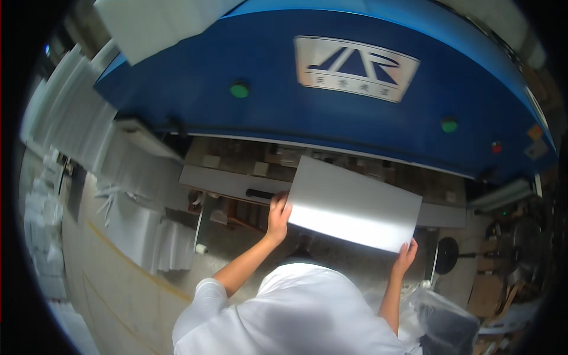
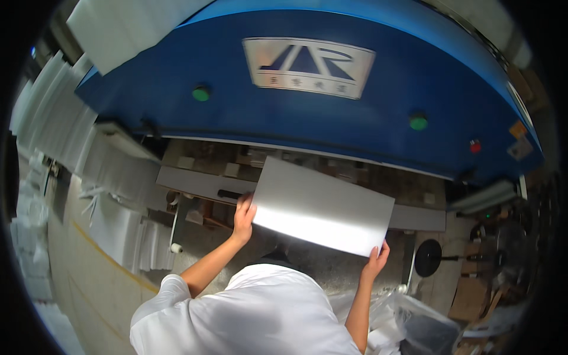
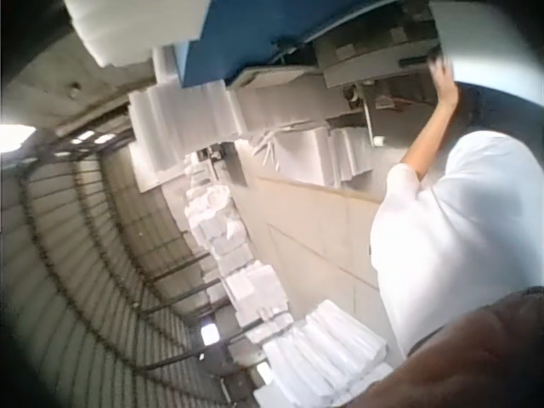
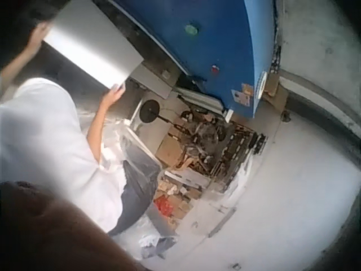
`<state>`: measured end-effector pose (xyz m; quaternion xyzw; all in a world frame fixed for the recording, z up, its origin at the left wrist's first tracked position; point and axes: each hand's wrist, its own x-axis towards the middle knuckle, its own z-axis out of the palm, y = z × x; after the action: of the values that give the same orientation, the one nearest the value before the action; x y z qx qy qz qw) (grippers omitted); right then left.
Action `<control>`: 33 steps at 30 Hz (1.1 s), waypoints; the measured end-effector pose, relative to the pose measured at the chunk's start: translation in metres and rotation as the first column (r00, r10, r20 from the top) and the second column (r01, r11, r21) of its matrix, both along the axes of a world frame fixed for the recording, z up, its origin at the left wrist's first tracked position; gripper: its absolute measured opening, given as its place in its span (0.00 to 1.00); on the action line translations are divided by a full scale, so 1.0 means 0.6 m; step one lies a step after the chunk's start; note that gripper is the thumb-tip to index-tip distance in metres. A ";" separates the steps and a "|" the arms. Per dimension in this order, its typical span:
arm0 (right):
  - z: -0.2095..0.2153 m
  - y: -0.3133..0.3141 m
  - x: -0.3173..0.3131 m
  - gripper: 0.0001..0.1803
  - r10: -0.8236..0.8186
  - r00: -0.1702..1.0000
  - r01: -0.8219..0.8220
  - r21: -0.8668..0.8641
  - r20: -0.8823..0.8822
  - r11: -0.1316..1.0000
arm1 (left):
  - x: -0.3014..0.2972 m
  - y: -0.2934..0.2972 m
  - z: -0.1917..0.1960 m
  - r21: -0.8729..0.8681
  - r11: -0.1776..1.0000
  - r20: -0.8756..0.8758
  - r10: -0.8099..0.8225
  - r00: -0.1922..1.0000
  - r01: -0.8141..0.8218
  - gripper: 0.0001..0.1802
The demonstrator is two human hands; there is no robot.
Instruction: The person repeatedly picks up white rectangular foam sheets from a stack and places them into a blue industrial machine. The person then retrieves the processed sheets from the machine's output area and places them into a large plastic bag. This cycle of feeding and collecting is performed continuously throughout the video.
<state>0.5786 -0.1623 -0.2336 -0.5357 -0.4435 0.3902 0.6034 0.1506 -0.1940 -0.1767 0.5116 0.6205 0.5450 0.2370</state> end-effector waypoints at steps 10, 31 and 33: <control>0.031 0.359 -0.229 0.37 0.267 0.845 -0.376 0.158 0.463 0.913 | -0.234 0.331 -0.119 -0.021 0.994 -0.084 0.102 0.991 -0.104 0.16; -0.007 0.334 -0.168 0.36 -0.037 0.850 -0.065 0.175 0.525 0.982 | -0.183 0.268 -0.046 0.145 0.960 -0.655 0.274 0.704 -0.239 0.21; 0.053 0.311 -0.154 0.40 -0.206 0.848 0.062 0.295 0.489 0.954 | -0.184 0.206 -0.032 0.110 0.991 -0.434 -0.018 0.901 0.073 0.26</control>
<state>0.4860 0.0246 -0.2015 -0.5638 -0.5978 0.1260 0.5558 0.0401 -0.0706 -0.1960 0.6477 0.6105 0.4498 0.0742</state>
